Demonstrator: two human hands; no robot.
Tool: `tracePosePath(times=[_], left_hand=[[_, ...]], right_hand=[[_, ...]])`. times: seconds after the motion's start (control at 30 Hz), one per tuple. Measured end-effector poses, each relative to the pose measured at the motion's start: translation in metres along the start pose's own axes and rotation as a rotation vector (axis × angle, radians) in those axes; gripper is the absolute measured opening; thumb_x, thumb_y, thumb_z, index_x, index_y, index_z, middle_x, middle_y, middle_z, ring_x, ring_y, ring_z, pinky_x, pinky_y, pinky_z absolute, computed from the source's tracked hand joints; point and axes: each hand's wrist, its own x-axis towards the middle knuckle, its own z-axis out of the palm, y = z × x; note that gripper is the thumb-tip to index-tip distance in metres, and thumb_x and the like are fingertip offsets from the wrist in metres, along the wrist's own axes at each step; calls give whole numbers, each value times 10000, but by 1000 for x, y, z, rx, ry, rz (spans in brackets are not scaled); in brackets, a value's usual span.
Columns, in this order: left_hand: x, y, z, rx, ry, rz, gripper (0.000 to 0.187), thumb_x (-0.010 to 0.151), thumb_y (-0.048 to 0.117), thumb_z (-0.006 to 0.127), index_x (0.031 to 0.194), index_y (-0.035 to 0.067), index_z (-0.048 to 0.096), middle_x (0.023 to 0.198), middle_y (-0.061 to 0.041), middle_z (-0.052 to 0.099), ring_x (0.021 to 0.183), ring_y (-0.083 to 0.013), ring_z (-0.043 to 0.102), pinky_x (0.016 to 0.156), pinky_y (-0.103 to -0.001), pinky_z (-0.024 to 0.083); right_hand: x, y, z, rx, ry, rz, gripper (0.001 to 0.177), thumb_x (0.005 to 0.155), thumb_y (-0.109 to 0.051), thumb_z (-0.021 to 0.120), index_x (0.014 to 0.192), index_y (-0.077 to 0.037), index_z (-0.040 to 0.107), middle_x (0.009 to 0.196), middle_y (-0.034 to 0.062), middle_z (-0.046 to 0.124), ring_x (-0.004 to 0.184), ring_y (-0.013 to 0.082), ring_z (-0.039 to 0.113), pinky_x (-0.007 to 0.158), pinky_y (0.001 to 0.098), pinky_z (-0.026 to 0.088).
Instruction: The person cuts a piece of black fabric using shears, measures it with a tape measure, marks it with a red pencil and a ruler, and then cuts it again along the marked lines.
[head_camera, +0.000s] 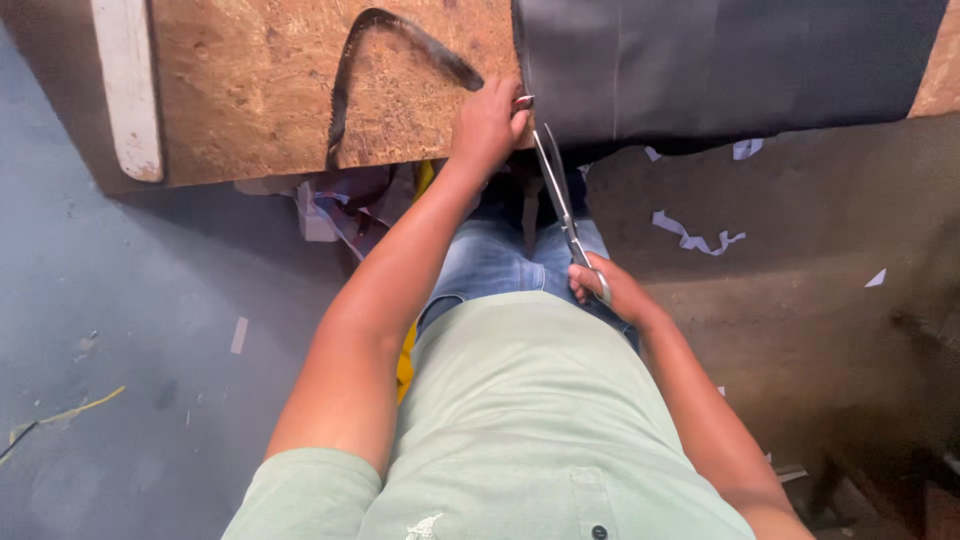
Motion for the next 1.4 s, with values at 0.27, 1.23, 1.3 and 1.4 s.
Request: tracePosePath(times=[0.27,1.23,1.3,1.4], left_hand=[[-2,11,15,-336,-113,-570,355,879,563,623,767,227,623,770,-42,706,797,-292,665,712,-453,453],[-5,-24,39,-848,-101,-466,224,929,319,704,748,218,619,683,139,525,670,-26,440,634,-251,380],[-5,-31,48,-893,-98,-407,264,945,304,705,728,228,574,686,139,468,665,-29,384,614,-248,332],[-5,-25,40,-977,-127,-435,282,966,268,694,724,218,557,667,135,449,641,-20,374,588,-230,312]], right_hand=[[78,24,11,-19,27,-157,292,1010,-406,593,968,-139,482,838,15,553,713,106,589,681,275,507],[131,-23,33,-105,349,-205,360,940,-483,692,806,-199,517,561,-40,578,515,74,542,600,272,441],[129,-26,34,-133,353,-194,352,953,-473,681,802,-198,521,562,-36,584,519,73,532,593,283,434],[131,-25,34,-154,366,-183,372,941,-500,683,791,-194,532,544,-37,588,506,72,536,593,279,442]])
